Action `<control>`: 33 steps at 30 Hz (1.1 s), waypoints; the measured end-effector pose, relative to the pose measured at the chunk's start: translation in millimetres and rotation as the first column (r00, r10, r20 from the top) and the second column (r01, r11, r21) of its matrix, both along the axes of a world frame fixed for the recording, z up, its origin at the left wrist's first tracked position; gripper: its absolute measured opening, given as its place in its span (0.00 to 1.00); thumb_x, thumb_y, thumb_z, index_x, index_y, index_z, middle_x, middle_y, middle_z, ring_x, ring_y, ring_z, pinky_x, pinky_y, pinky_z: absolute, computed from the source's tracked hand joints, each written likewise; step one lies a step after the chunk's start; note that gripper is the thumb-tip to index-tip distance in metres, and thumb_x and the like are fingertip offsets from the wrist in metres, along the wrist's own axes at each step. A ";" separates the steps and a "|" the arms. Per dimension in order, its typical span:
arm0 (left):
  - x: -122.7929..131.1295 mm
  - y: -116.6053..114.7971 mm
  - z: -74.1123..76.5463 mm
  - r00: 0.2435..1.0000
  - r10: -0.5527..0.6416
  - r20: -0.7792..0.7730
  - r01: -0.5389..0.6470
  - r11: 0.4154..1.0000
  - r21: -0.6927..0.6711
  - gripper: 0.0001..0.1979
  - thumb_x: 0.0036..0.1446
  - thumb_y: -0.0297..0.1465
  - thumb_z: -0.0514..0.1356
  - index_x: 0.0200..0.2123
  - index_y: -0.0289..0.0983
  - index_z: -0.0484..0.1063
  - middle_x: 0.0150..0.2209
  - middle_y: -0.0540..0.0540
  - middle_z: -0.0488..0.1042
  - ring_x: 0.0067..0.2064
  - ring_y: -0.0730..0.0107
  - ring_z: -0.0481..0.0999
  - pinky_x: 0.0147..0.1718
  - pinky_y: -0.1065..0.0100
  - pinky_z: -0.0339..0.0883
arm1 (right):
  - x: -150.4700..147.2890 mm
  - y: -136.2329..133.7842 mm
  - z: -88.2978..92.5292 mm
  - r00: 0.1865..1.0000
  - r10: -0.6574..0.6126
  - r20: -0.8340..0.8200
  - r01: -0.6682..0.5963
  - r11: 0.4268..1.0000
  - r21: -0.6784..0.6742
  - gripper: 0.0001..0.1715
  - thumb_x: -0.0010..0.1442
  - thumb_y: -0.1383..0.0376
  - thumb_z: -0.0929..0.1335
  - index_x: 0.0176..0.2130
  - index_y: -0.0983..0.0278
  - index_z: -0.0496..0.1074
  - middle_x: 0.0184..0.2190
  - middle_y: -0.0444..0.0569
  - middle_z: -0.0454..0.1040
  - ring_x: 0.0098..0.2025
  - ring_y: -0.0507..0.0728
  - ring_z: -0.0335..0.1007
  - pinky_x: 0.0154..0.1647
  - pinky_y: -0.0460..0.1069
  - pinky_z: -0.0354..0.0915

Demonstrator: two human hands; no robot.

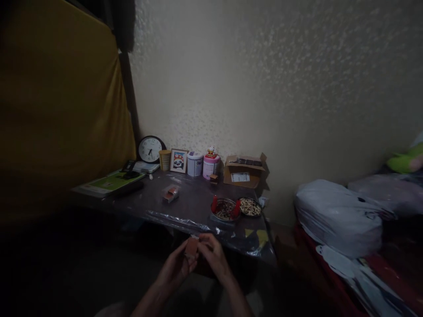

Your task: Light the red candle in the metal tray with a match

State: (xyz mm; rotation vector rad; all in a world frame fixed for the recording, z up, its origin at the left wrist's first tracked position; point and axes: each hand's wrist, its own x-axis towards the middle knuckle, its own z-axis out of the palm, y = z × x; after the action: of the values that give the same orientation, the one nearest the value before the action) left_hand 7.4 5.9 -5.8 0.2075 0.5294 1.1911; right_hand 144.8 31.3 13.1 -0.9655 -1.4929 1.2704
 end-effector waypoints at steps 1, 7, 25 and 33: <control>0.4 -0.7 0.8 1.000 -0.029 -0.007 0.029 1.000 0.002 0.10 0.57 0.31 0.57 0.40 0.32 0.71 0.29 0.44 0.79 0.26 0.70 0.77 0.25 0.71 0.68 | 2.5 1.4 1.3 0.999 -0.029 -0.012 0.029 1.000 -0.012 0.18 0.51 0.54 0.70 0.38 0.63 0.71 0.27 0.44 0.73 0.31 0.54 0.70 0.34 0.48 0.65; 4.6 -5.6 2.8 0.988 -0.150 -0.036 0.153 0.984 0.093 0.14 0.59 0.34 0.53 0.43 0.31 0.71 0.30 0.42 0.78 0.23 0.73 0.75 0.22 0.74 0.64 | 6.7 4.0 1.7 0.996 -0.088 -0.010 0.087 0.993 -0.085 0.20 0.46 0.50 0.72 0.26 0.65 0.71 0.18 0.39 0.67 0.20 0.49 0.62 0.26 0.45 0.60; 5.0 -1.6 4.1 0.983 -0.089 -0.159 0.067 0.988 -0.138 0.07 0.55 0.29 0.53 0.32 0.32 0.70 0.20 0.48 0.74 0.15 0.76 0.69 0.14 0.77 0.59 | 13.0 -6.8 5.0 0.821 -0.142 0.552 -0.123 0.902 0.414 0.12 0.60 0.67 0.62 0.38 0.58 0.74 0.36 0.46 0.72 0.39 0.54 0.69 0.41 0.48 0.64; 7.4 1.7 -1.1 0.970 -0.101 -0.222 0.063 0.983 -0.172 0.10 0.54 0.32 0.53 0.30 0.31 0.71 0.16 0.48 0.71 0.11 0.76 0.65 0.11 0.76 0.51 | 18.1 -5.9 0.9 0.782 -0.125 0.611 -0.168 0.901 0.400 0.10 0.60 0.67 0.62 0.36 0.59 0.73 0.35 0.45 0.72 0.39 0.55 0.69 0.41 0.47 0.63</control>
State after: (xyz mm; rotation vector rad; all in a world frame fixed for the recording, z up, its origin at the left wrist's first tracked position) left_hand 14.8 7.7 -6.9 0.2258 0.8118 1.0420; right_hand 163.0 25.4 14.0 -1.1152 -2.1934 0.5685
